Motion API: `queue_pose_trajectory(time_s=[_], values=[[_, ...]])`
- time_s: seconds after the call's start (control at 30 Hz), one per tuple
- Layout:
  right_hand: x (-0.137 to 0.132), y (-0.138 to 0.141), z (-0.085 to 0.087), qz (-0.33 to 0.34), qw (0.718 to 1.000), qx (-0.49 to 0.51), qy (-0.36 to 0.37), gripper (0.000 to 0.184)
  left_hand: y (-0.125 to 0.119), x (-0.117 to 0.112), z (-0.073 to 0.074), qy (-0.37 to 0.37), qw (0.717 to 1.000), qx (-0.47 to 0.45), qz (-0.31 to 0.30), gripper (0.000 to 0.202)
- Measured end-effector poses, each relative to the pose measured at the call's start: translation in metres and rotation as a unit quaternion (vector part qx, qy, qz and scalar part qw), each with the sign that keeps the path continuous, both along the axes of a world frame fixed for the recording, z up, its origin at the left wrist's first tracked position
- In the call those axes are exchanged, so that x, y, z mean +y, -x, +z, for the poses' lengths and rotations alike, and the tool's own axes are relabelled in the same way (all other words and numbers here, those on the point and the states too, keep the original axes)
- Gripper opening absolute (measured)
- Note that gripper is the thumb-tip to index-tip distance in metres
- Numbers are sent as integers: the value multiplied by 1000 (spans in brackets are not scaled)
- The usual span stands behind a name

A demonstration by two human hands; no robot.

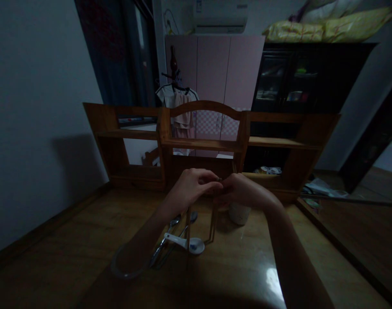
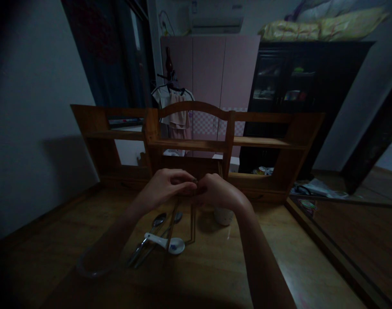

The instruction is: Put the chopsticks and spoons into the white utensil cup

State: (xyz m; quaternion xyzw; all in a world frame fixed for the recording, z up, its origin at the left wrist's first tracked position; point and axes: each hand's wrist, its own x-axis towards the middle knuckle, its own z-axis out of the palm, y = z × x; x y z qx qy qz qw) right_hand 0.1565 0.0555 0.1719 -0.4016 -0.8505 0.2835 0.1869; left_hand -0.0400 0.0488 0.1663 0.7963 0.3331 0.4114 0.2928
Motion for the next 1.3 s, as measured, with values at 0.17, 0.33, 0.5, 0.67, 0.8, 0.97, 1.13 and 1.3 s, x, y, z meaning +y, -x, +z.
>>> queue_pose_trajectory(time_s=[0.17,0.33,0.5,0.67,0.8,0.97,1.13,1.3], values=[[3,1,-3,-1,1000,5,-1,10,-1,1,1,-56,998,17,35,19],[8,3,-7,5,1000,1,-10,11,-1,1,0,-66,997,20,46,19],[10,5,-8,8,998,-24,-54,9,-2,0,-1,-60,997,8,40,26],[13,8,-12,21,998,-52,-36,9,3,4,-1,-65,997,17,50,25],[16,10,-14,35,998,-39,-33,9,7,9,-2,-66,996,17,55,26],[18,11,-15,48,997,-21,-62,13,10,10,-2,-61,997,15,53,26],[14,21,-14,71,995,-14,-75,14,12,10,-1,-55,997,23,57,28],[7,8,-1,70,996,42,-40,23,12,8,2,-47,997,8,61,41]])
